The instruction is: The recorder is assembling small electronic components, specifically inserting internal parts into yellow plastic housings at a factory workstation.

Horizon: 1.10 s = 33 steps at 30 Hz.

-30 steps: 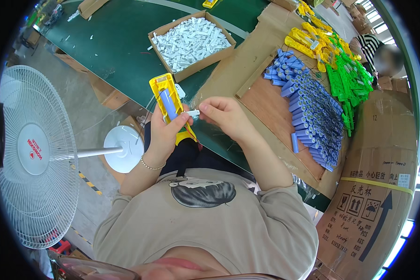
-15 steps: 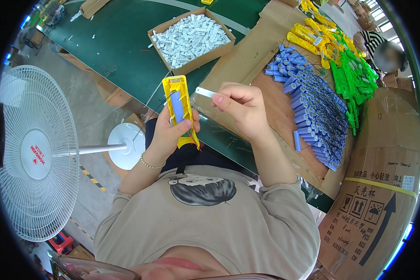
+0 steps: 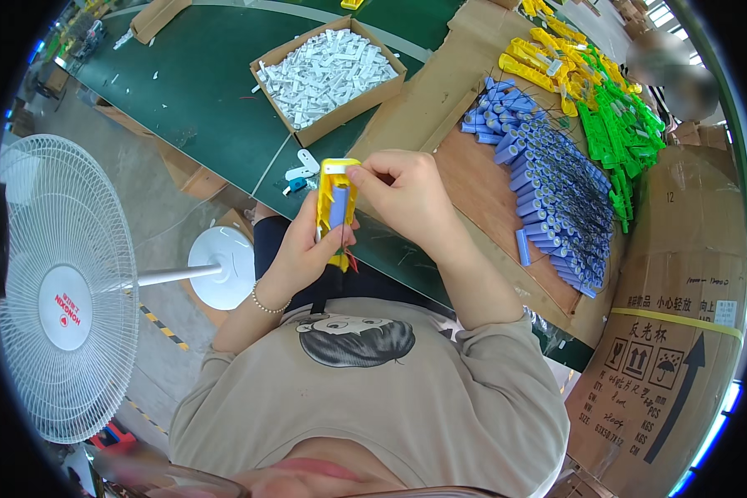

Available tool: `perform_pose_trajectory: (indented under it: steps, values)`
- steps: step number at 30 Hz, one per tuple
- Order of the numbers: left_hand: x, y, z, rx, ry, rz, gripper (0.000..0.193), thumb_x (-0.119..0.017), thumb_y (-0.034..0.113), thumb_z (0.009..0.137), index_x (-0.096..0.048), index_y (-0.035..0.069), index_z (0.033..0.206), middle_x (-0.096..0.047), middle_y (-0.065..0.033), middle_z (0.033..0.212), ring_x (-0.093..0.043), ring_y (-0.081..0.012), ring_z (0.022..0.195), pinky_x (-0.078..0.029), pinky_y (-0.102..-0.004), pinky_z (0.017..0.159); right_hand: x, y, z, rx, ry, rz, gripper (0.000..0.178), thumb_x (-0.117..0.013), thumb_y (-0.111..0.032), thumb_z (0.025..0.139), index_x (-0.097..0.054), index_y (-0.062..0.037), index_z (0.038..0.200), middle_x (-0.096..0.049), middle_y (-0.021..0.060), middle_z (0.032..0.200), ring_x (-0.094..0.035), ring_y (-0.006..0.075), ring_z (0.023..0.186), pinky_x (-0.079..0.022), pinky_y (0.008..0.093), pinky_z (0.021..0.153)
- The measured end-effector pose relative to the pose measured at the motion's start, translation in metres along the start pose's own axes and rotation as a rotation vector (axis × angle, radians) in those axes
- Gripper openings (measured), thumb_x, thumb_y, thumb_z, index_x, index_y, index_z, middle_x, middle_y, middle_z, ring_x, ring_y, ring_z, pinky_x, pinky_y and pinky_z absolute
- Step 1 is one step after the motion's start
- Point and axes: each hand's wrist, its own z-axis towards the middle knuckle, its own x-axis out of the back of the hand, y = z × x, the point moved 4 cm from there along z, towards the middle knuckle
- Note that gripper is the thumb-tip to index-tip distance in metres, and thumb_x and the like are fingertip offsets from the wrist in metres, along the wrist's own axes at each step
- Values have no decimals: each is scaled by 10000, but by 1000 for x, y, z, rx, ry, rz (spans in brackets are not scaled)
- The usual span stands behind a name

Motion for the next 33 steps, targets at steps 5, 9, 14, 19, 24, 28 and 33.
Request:
perform_pose_trajectory:
  steps: [5,9,14,19,24,28,33]
  values:
    - [5,-9,-1,58,-133,-87,381,-523,162,944,-370,12,1259,-572,-81,946,-571,-116,785,-486,-259,728,10,-4,10,-145,-126,-396,209,-686,-171,836,-657,36,823,-565,34,609,-456,54,529,-356,248,474]
    - [3,-18,1,103,-248,-158,394,-514,173,949,-363,18,1279,-577,-84,936,-575,-119,766,-490,-262,707,4,8,15,-54,-198,-239,260,-658,-225,840,-664,32,884,-630,160,693,-586,236,594,-462,328,574]
    - [2,-10,5,261,-189,-302,305,-517,127,938,-408,18,1201,-579,-84,903,-589,-132,739,-498,-276,681,-4,15,19,-141,-242,-153,265,-624,-227,864,-676,24,932,-661,188,773,-636,277,660,-487,349,625]
    - [5,2,15,368,-256,-378,328,-525,131,936,-411,16,1221,-584,-86,903,-593,-136,726,-500,-273,662,9,11,16,70,-175,-395,210,-617,-204,876,-672,-3,904,-655,144,719,-613,227,593,-481,337,567]
    - [0,16,37,383,-258,-245,373,-527,160,930,-398,41,1259,-589,-77,901,-598,-135,713,-513,-279,643,31,-4,25,241,-199,-786,172,-609,-199,867,-663,-38,890,-650,161,741,-629,328,663,-510,395,592]
    - [3,26,53,406,-239,-214,375,-527,162,933,-398,46,1265,-589,-75,901,-599,-134,718,-513,-281,644,51,-13,32,417,-76,-755,117,-640,-136,836,-665,-34,886,-650,143,730,-643,280,629,-509,347,553]
    - [9,35,72,303,-94,-265,377,-546,157,923,-403,59,1257,-595,-78,925,-606,-146,733,-518,-292,649,69,3,33,183,221,-200,90,-652,-8,779,-676,2,865,-656,117,735,-657,172,604,-492,267,526]
